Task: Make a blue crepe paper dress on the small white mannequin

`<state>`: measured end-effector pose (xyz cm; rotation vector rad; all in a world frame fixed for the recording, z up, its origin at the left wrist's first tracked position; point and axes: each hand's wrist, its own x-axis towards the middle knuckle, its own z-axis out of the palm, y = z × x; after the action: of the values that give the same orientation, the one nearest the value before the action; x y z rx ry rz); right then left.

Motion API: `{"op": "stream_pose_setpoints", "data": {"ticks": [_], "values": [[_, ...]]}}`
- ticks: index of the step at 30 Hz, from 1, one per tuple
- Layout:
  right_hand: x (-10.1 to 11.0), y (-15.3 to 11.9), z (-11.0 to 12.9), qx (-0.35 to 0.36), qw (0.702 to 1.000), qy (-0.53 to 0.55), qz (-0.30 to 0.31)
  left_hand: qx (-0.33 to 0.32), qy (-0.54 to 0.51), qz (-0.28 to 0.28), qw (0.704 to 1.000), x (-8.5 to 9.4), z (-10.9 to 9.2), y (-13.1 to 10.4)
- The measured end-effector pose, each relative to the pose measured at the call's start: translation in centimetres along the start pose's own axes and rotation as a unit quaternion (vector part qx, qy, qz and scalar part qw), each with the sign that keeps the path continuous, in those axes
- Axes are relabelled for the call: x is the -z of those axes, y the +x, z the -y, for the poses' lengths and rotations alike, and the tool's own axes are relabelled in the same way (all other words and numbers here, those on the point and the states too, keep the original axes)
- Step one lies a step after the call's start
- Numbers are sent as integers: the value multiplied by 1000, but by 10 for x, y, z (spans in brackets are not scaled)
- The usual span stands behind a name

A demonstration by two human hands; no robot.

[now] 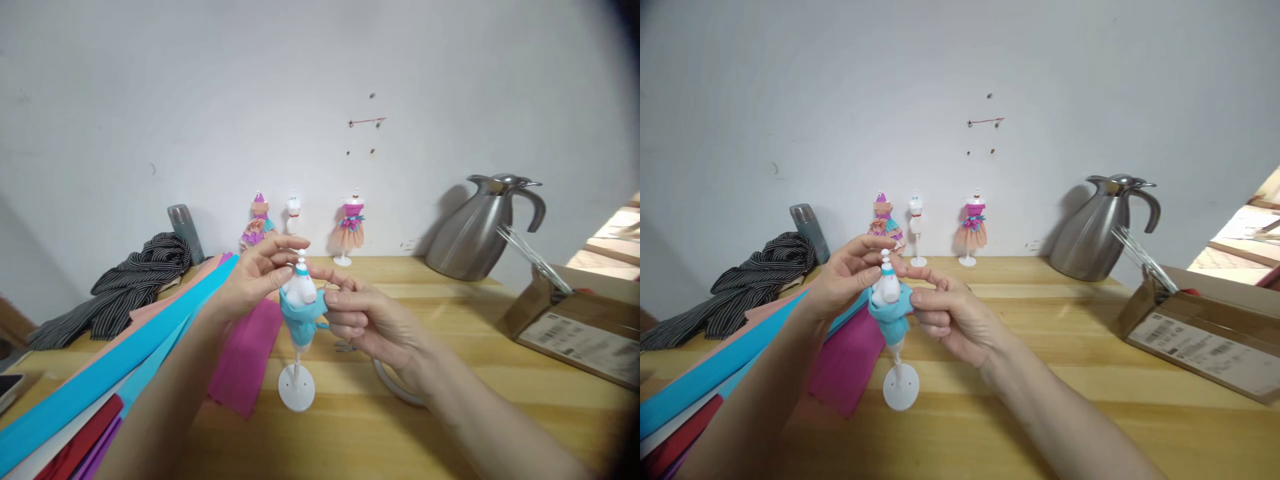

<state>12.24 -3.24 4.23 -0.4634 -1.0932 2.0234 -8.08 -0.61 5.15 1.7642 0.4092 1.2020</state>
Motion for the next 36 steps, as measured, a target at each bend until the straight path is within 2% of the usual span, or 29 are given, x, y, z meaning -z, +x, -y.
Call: {"op": "stream_pose_setpoints", "data": {"ticks": [4,7,10,12,14,16,18,20,27,32,36], "values": [[2,1,0,-14,999,38,-12,-4,3,-1,1000,0,0,0],[3,1,-1,-20,999,27,-17,-8,2,1,1000,1,1,1],[3,1,-1,0,999,-30,-11,-12,2,1,1000,2,2,1],[2,0,-1,54,992,-109,-19,-11,3,0,1000,2,2,1],[1,-1,0,147,965,-210,-49,-11,3,3,1000,2,3,1],[2,-2,1,243,914,-317,-72,-15,0,8,1000,2,2,1],[3,-1,3,302,859,-410,-57,-20,-5,13,1000,1,2,1],[6,-1,4,331,820,-466,-29,-21,-8,15,1000,0,1,1],[11,2,3,414,732,-541,-10,-13,-6,18,1000,-1,2,1],[12,5,2,459,696,-552,-11,-11,-5,20,1000,-2,1,1],[14,4,2,454,700,-551,-8,-12,-8,22,1000,-3,0,1]]}}
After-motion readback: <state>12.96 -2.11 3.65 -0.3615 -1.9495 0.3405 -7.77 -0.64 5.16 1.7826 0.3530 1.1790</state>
